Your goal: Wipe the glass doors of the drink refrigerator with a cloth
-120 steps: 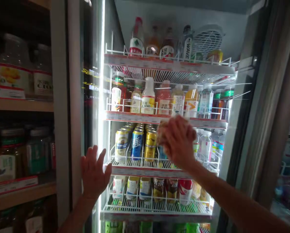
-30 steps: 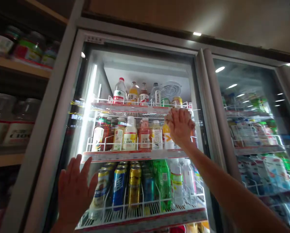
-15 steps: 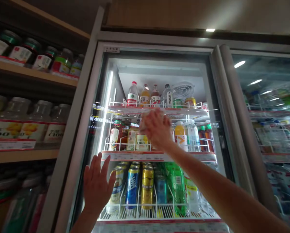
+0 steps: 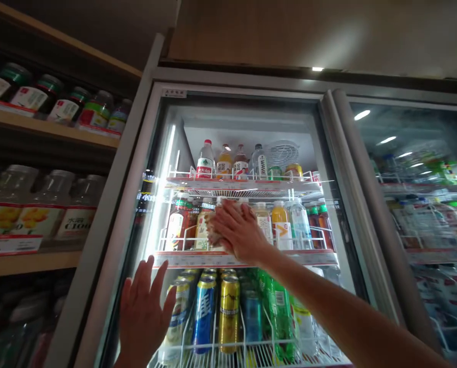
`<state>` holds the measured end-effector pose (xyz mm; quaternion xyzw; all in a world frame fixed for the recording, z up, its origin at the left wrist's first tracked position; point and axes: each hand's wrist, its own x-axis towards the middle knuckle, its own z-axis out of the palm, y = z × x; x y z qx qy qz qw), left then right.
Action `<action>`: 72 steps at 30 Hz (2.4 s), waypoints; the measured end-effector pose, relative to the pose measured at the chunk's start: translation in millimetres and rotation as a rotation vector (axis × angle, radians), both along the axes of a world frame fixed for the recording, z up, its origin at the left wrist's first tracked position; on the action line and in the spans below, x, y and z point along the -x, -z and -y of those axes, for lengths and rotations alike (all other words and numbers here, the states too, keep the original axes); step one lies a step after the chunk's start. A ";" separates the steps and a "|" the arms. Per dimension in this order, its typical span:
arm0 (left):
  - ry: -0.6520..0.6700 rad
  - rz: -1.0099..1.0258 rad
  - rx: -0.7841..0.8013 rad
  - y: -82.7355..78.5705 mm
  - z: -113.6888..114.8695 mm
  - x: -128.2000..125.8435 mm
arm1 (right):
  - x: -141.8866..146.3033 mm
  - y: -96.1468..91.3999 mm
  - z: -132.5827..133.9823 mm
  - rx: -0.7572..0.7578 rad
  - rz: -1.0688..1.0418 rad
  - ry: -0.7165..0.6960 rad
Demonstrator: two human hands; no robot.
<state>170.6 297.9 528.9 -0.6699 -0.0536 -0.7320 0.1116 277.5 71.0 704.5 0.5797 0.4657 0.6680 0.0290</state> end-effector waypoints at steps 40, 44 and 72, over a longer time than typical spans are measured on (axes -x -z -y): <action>0.095 -0.065 0.159 -62.8 42.2 -12.5 | -40.3 89.4 113.8 -0.699 -0.233 0.120; 0.120 -0.068 0.193 -62.3 42.2 -13.4 | -23.7 120.7 85.7 -0.302 -0.208 0.048; -0.019 -0.319 0.093 107.4 -24.0 81.3 | 49.2 158.0 -63.1 0.297 -0.242 -0.186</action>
